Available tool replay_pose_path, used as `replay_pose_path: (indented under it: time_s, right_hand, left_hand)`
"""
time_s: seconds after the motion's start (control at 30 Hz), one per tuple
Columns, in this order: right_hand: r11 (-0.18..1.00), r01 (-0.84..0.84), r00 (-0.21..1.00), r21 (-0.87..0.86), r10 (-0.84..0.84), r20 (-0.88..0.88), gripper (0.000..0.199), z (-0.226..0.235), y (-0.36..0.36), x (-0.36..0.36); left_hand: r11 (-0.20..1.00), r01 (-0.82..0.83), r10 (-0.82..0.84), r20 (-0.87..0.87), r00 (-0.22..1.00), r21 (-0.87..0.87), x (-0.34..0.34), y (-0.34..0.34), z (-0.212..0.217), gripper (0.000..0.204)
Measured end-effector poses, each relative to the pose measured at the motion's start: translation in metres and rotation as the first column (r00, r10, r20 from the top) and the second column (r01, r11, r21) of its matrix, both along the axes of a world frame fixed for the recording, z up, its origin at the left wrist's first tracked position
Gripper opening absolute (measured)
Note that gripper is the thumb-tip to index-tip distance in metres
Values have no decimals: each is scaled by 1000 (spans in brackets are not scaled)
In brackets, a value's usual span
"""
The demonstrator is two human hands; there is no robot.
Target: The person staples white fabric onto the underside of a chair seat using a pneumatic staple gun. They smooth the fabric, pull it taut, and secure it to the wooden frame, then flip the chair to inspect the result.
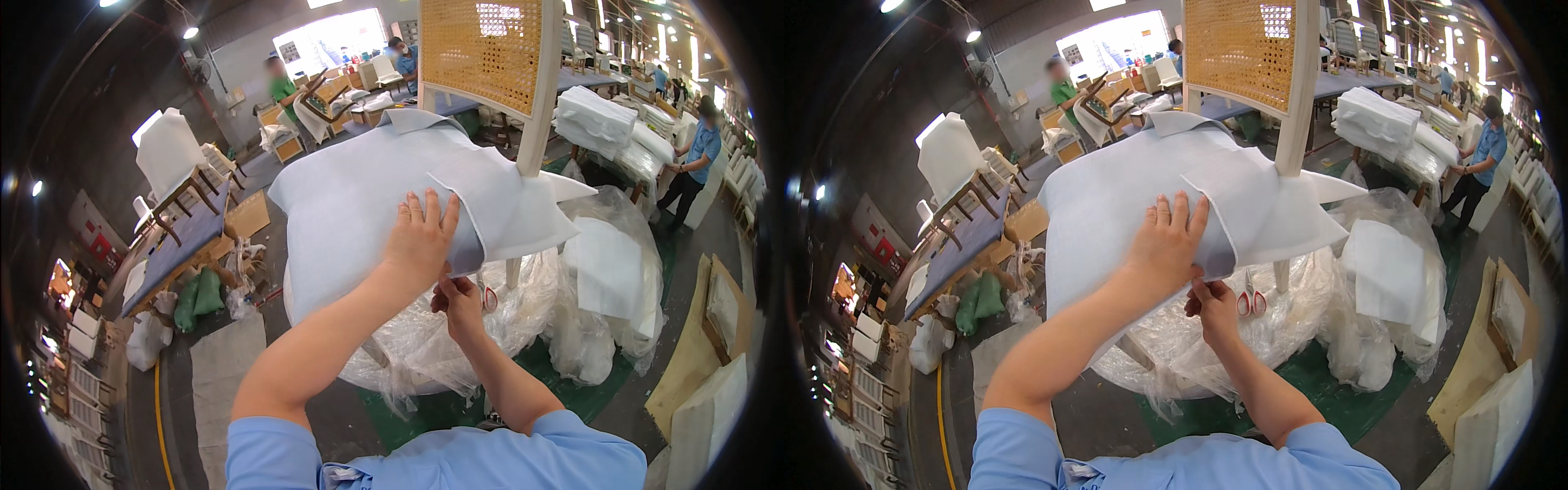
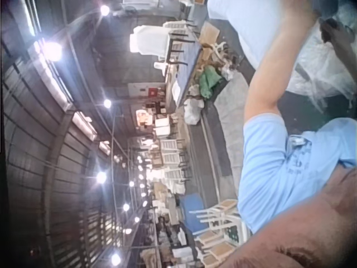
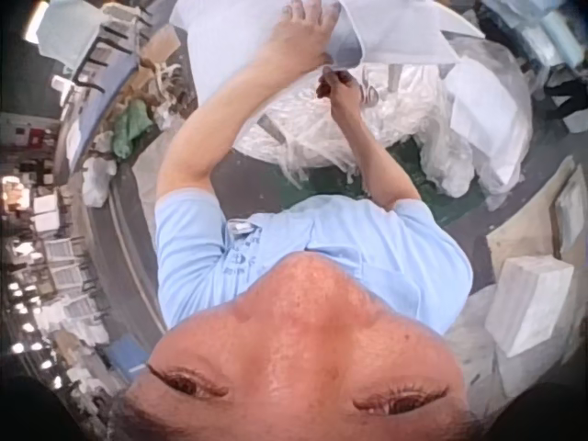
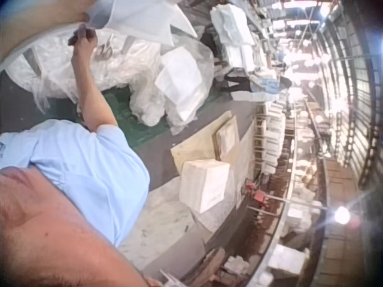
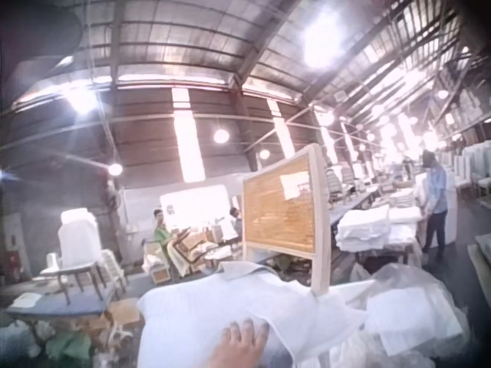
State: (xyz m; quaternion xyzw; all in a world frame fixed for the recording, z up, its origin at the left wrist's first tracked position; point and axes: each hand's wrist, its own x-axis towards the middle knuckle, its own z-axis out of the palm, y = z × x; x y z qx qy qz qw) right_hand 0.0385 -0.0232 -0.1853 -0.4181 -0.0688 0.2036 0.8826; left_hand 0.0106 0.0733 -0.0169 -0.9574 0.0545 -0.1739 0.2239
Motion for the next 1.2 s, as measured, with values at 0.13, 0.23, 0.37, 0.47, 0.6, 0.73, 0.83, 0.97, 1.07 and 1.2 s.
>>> replay_pose_path:
  time_s: [0.13, 0.23, 0.37, 0.47, 0.6, 0.73, 0.83, 0.97, 1.07, 1.2]
  right_hand:
    - [999, 31, 999, 38, -30, -16, 21, -4, 9, 2]
    - [997, 76, 997, 28, -75, -3, 20, -6, 10, 2]
    - [995, 87, 995, 46, -89, 37, 22, -7, 10, 1]
    - [994, 107, 994, -27, -108, -29, 25, -7, 11, 1]
    - [995, 102, 994, -8, -102, 24, 23, -6, 11, -1]
    - [991, 115, 993, 74, -116, 18, 21, -8, 1, -3]
    - [988, 104, 994, 114, -108, 31, 20, -7, -4, 2]
    - [993, 92, 996, 73, -92, -10, 21, -4, -3, 7]
    - [995, 93, 994, 37, -91, -53, 19, -3, -2, 7]
    - [991, 84, 996, 102, -85, 0, 18, -2, 0, 6]
  left_hand:
    - [987, -43, 18, 161, 987, 153, 4, -8, -14, 92]
    - [987, -43, 19, 155, 988, 156, 4, -8, -19, 86]
    - [984, -46, 17, 167, 986, 174, 3, -7, -19, 84]
    - [984, -46, 20, 146, 989, 175, 2, -8, -19, 83]
    - [984, -42, 23, 113, 993, 174, 2, -7, -18, 82]
    - [980, -21, -14, 171, 985, 198, 0, -7, -18, 79]
    - [980, -21, -12, 165, 986, 198, 0, -7, -17, 78]
    - [985, -19, -9, 161, 987, 173, 1, -8, -18, 78]
    - [984, -14, -14, 161, 987, 176, 0, -7, -18, 79]
    - [987, -16, -6, 139, 990, 157, 0, -8, -16, 79]
